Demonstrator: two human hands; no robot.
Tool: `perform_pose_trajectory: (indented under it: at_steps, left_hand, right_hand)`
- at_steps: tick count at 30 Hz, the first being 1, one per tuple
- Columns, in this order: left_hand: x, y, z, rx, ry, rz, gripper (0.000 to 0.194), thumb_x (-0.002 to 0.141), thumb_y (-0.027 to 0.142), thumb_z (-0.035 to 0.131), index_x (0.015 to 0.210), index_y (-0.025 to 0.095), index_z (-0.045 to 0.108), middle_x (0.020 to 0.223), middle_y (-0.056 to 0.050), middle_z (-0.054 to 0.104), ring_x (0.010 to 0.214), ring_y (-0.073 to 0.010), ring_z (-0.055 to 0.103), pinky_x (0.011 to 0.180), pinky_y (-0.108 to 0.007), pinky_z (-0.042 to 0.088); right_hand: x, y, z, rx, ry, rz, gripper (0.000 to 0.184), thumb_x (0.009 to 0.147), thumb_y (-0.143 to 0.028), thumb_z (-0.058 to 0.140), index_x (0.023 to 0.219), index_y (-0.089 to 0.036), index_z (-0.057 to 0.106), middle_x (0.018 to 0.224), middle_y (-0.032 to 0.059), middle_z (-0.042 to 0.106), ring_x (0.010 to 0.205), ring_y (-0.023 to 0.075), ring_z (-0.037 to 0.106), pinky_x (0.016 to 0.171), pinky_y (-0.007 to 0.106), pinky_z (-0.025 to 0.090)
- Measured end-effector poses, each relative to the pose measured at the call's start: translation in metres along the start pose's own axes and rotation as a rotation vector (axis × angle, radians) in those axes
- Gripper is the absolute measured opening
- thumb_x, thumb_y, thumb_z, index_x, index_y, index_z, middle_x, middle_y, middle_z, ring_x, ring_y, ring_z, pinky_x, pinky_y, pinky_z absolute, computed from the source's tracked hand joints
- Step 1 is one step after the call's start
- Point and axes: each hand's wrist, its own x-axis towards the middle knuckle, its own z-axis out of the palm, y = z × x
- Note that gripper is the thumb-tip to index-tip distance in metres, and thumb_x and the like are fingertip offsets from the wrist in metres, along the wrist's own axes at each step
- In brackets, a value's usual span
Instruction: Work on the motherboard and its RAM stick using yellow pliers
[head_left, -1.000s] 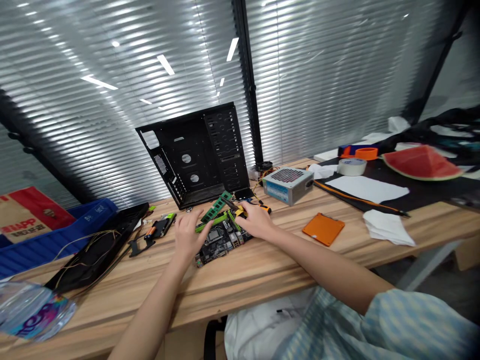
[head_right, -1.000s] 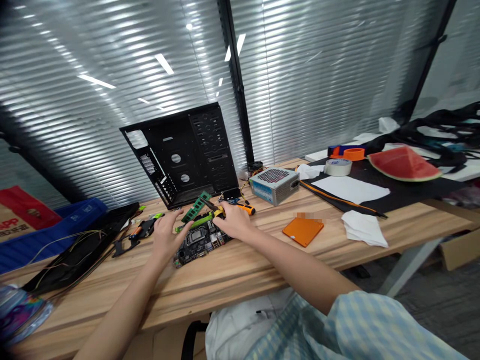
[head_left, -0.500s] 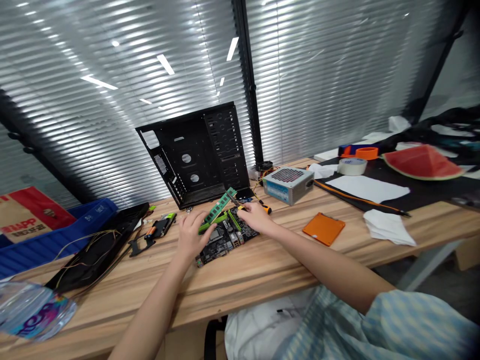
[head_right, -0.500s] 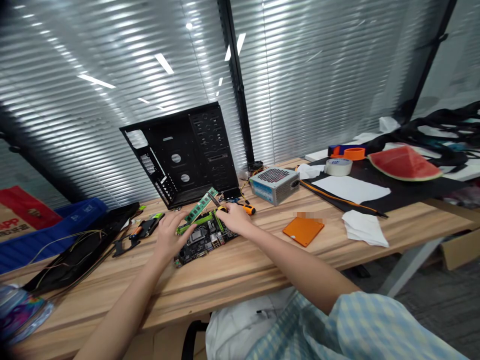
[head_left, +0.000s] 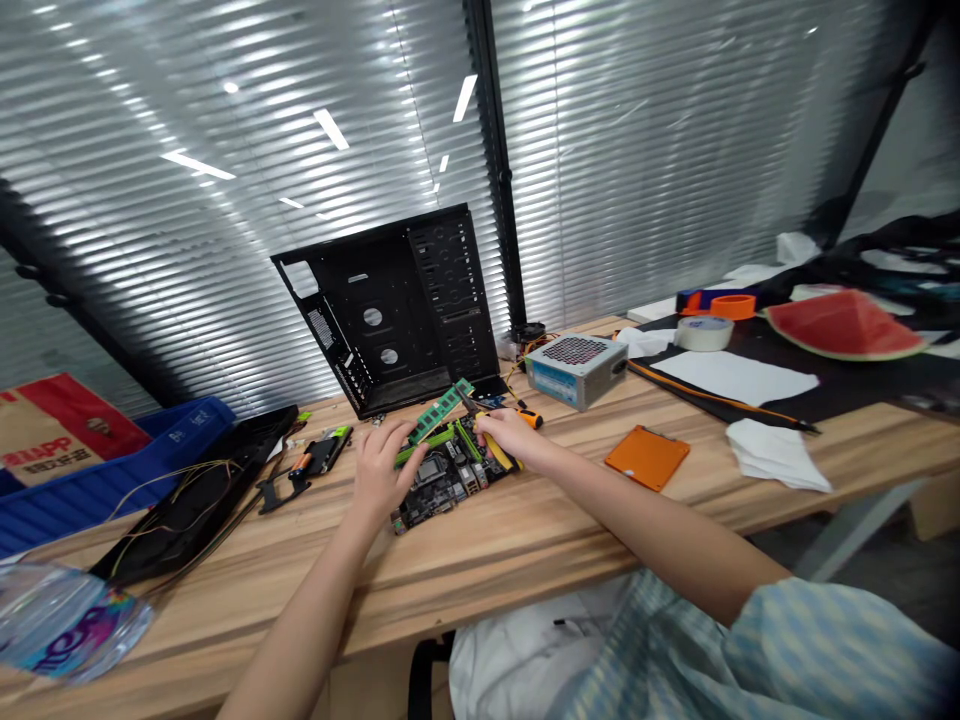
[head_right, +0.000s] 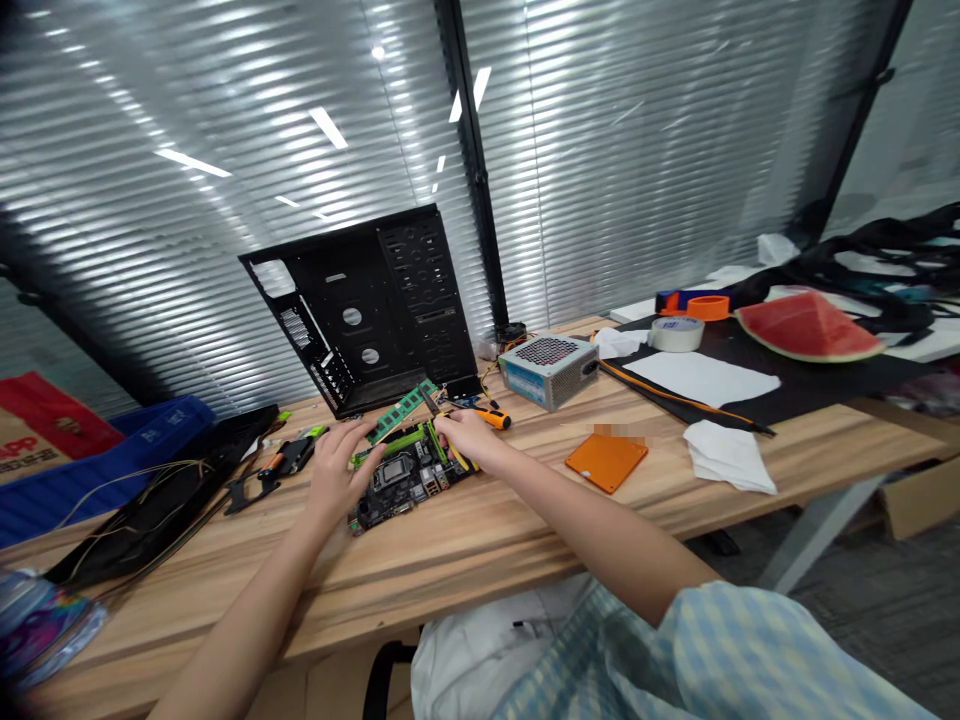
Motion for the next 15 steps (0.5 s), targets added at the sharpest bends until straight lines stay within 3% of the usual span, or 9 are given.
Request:
perform_pose_trajectory:
  at_steps: [15]
  left_hand:
    - [-0.0017, -0.0017, 0.0042, 0.023, 0.009, -0.047, 0.026, 0.093, 0.030, 0.053, 0.116, 0.019, 0.061, 0.109, -0.011, 0.064, 0.103, -0.0226, 0.060, 0.088, -0.038, 0.043]
  right_hand:
    - [-0.0020, -0.0006, 0.0009, -0.011, -0.020, -0.028, 0.020, 0.072, -0.022, 0.051, 0.053, -0.017, 0.051, 0.047, -0.0037, 0.050, 0.041, 0.0083, 0.050, 0.040, 0.020, 0.036]
